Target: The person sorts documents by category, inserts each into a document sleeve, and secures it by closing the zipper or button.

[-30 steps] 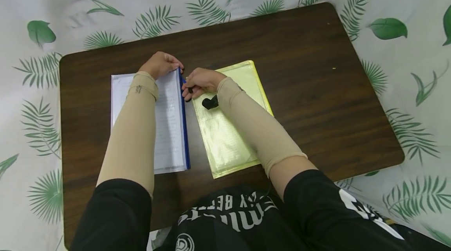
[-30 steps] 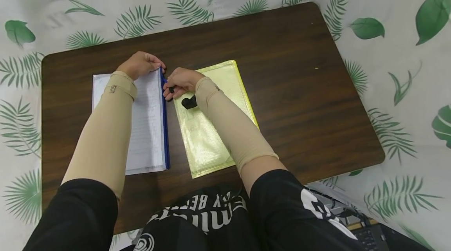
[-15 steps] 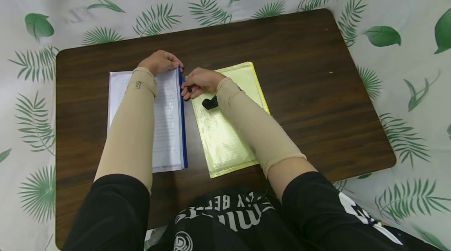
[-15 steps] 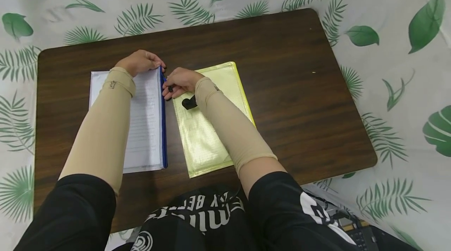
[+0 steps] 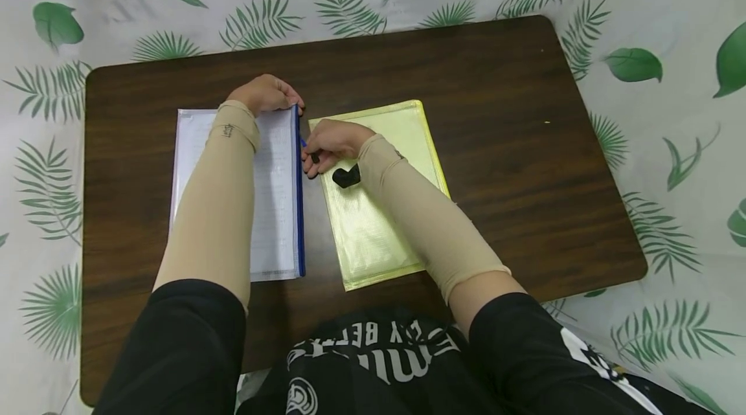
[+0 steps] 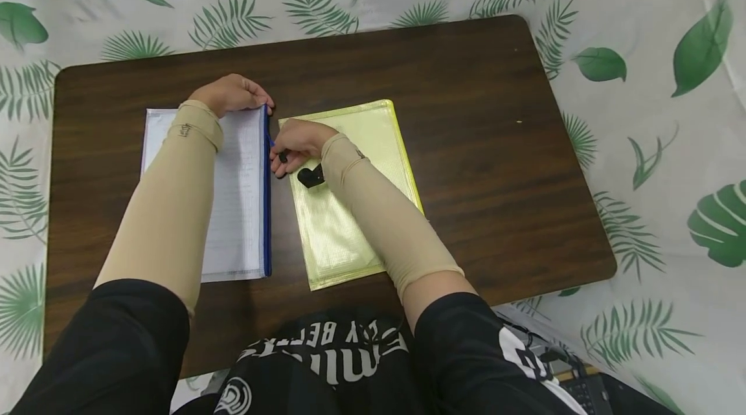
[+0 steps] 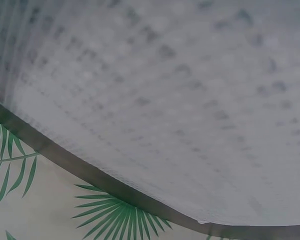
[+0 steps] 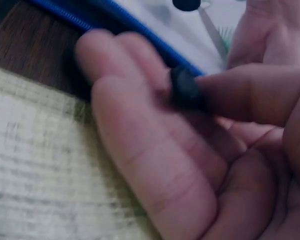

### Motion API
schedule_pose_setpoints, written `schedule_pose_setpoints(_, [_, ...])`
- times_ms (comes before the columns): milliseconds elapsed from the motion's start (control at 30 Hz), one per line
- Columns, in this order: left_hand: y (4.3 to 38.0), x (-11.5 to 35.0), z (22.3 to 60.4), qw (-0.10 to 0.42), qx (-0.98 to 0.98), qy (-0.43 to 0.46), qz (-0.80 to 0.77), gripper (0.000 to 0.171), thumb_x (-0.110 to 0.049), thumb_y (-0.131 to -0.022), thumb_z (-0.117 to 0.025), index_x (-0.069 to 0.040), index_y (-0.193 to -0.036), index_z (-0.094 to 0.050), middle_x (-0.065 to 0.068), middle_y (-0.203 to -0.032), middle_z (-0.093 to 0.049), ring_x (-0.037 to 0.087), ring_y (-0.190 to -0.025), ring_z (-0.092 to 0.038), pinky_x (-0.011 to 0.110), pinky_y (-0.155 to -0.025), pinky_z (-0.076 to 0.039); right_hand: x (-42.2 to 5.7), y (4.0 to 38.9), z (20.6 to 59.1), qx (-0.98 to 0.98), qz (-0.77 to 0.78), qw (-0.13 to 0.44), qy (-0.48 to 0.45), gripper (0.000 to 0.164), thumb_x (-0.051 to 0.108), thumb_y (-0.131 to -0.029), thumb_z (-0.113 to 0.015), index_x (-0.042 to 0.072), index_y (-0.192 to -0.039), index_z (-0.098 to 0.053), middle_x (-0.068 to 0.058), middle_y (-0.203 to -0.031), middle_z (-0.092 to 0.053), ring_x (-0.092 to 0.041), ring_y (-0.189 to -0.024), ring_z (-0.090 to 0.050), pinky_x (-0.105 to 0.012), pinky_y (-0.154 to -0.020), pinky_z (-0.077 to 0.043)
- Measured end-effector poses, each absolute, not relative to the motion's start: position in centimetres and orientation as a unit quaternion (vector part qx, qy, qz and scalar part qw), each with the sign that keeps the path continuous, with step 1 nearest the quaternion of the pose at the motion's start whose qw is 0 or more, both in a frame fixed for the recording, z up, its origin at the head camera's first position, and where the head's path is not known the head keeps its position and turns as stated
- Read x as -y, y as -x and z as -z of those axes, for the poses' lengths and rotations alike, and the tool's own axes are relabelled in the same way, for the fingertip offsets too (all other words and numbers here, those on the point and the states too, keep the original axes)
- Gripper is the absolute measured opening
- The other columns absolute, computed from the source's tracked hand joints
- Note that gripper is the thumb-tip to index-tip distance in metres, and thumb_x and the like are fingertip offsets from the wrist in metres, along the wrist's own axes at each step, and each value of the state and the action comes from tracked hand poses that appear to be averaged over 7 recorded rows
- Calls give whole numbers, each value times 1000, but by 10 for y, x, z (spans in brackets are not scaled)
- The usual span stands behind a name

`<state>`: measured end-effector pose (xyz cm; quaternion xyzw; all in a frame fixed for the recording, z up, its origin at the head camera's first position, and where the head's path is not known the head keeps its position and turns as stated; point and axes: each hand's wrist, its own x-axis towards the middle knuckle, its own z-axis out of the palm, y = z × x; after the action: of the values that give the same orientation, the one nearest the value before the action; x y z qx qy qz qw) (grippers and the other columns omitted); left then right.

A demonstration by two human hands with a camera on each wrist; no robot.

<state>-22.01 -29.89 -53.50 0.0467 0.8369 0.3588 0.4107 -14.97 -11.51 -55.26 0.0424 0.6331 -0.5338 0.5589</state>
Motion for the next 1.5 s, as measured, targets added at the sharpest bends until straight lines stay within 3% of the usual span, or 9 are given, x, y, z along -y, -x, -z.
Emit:
schedule_pose_setpoints(133, [221,292,535,424,-831,-43,-356,33,-24,-101,-50,-8,-128,-62,-6,-107,-70,16,-119,-46,34,-107,-31,104,147,564,-606,564,558,-54,23,11,-101,-49,-7,-105,-63,-17,-94,-70,-26,-80,-72,-31,-64,-58])
schedule_pose_setpoints(300, [221,291,534,440,-829,-50,-342,36,-27,-102,-46,-11,-130,-60,-2,-121,-64,17,-124,-43,35,-108,-29,100,147,564,-604,565,560,-47,24,13,-101,-49,-6,-109,-62,-17,-99,-70,-27,-87,-71,-33,-72,-58])
schedule_pose_setpoints(533, [225,296,533,437,-835,-44,-331,37,-33,-102,-45,-15,-131,-60,0,-132,-57,16,-124,-39,35,-106,-28,103,150,561,-612,560,558,-36,25,14,-100,-51,-6,-107,-65,-17,-96,-71,-25,-83,-72,-31,-67,-57])
schedule_pose_setpoints(800, [224,294,535,442,-831,-41,-334,37,-32,-102,-47,-16,-132,-60,-10,-118,-65,15,-126,-39,36,-108,-25,101,147,561,-615,561,554,-19,24,12,-99,-52,-7,-104,-66,-16,-89,-71,-23,-75,-72,-30,-63,-57])
schedule_pose_setpoints(1100, [220,312,523,432,-834,-20,-343,37,-35,-101,-48,-18,-131,-61,-9,-125,-60,17,-131,-35,39,-111,-23,115,141,551,-649,502,567,73,20,9,-99,-51,-6,-96,-63,-14,-79,-70,-21,-67,-70,-25,-55,-53])
schedule_pose_setpoints(1500, [211,341,518,410,-837,15,-363,34,-31,-100,-51,-17,-129,-63,-21,-107,-66,10,-123,-40,36,-113,-19,135,142,545,-643,482,587,102,20,11,-99,-52,-6,-98,-62,-16,-84,-71,-26,-77,-72,-27,-59,-56])
